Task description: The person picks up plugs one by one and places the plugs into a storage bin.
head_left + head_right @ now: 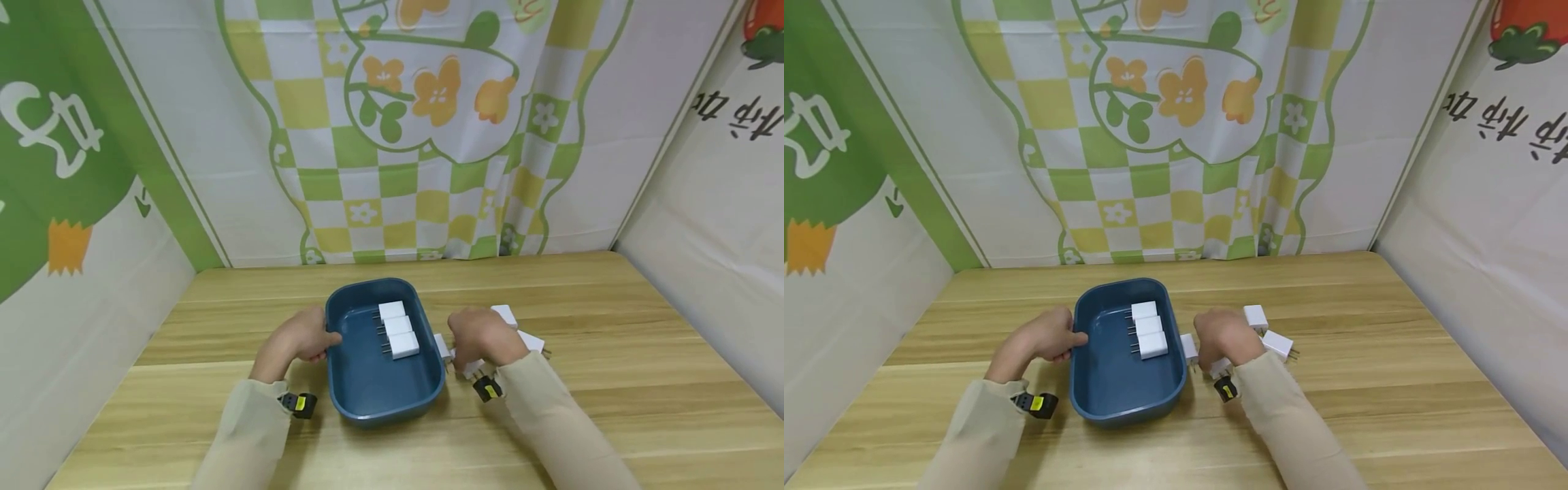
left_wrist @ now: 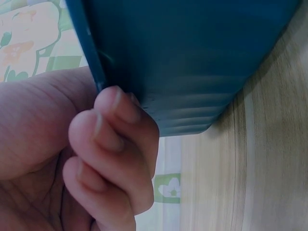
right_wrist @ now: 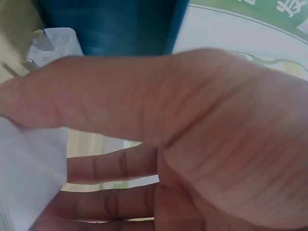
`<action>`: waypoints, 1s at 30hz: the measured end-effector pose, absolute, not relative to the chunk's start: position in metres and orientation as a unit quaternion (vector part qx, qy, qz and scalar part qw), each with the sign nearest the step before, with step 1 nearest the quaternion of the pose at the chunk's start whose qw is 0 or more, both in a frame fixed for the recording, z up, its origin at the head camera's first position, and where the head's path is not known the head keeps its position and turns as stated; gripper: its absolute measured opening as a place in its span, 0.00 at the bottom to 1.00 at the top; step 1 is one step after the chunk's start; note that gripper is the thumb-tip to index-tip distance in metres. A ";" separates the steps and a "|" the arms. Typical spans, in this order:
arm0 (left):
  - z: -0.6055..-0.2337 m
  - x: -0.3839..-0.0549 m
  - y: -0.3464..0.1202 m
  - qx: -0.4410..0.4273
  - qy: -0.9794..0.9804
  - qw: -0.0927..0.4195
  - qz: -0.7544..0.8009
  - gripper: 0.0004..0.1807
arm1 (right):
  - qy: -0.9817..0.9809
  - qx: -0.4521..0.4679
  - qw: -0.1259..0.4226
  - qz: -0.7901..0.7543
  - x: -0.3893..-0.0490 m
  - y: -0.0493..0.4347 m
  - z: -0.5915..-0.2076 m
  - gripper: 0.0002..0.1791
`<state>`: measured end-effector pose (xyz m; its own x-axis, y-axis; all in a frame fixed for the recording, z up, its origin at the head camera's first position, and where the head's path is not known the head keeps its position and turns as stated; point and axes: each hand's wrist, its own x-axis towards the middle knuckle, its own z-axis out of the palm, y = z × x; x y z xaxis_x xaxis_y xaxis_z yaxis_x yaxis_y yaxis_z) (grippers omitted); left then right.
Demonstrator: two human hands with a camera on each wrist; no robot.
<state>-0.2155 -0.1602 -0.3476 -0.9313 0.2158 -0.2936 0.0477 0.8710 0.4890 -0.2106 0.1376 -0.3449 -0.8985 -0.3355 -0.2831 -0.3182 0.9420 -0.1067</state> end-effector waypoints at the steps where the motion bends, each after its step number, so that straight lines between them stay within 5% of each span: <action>1: -0.348 -0.215 -0.161 0.069 0.952 0.172 0.244 0.22 | 0.974 -0.168 0.150 -0.034 -0.210 0.138 -0.343 0.14; 10: -0.347 -0.216 -0.161 0.072 0.953 0.172 0.239 0.22 | 0.969 -0.159 0.152 -0.114 -0.210 0.149 -0.327 0.18; 24: -0.348 -0.217 -0.161 0.068 0.952 0.173 0.244 0.21 | 0.957 -0.240 -0.021 -0.164 -0.210 0.132 -0.313 0.16; 30: -0.346 -0.217 -0.159 0.070 0.952 0.178 0.239 0.23 | 0.933 -0.318 -0.021 -0.166 -0.218 0.112 -0.307 0.20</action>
<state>-0.2165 -0.1591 -0.3455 -0.9264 0.2192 -0.3061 0.0486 0.8758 0.4803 -0.2181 0.1120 -0.3066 -0.7970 -0.5862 0.1453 -0.6004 0.7430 -0.2957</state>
